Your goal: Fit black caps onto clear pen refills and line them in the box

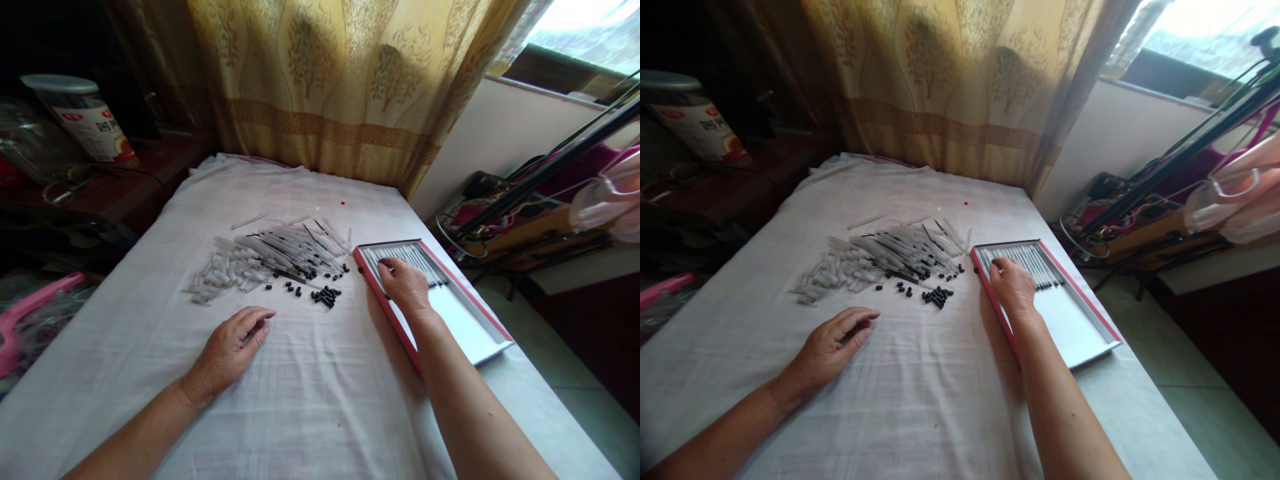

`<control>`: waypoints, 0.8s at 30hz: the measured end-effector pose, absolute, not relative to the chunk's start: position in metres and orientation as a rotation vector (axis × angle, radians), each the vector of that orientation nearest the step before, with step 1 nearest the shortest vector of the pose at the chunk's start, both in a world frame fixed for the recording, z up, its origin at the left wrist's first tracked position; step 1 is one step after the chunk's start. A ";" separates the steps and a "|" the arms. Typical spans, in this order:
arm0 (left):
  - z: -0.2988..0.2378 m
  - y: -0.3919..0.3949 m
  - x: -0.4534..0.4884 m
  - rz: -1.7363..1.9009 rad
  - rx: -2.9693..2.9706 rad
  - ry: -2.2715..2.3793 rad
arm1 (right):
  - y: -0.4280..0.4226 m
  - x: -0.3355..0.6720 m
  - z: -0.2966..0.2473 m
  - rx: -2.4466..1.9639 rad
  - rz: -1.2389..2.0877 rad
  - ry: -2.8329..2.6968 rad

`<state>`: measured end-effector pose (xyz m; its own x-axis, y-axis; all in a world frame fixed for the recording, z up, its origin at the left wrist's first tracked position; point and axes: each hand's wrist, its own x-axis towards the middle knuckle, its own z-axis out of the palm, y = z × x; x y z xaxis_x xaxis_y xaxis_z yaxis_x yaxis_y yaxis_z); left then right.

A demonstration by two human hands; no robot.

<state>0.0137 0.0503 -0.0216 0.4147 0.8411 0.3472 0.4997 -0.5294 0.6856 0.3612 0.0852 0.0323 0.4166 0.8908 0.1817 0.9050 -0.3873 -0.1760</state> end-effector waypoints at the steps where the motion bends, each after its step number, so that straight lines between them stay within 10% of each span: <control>1: -0.022 0.050 0.014 0.933 2.185 1.137 | 0.088 0.354 0.033 -2.369 -0.086 -1.617; 24: -0.024 0.051 0.014 0.945 2.177 1.115 | 0.110 0.274 0.018 -2.135 0.100 -1.712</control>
<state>0.0139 0.0508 -0.0244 0.4198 0.8383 0.3478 0.4805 -0.5304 0.6985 0.2737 0.1096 0.0178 0.2473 0.9500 0.1906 0.9213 -0.1696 -0.3499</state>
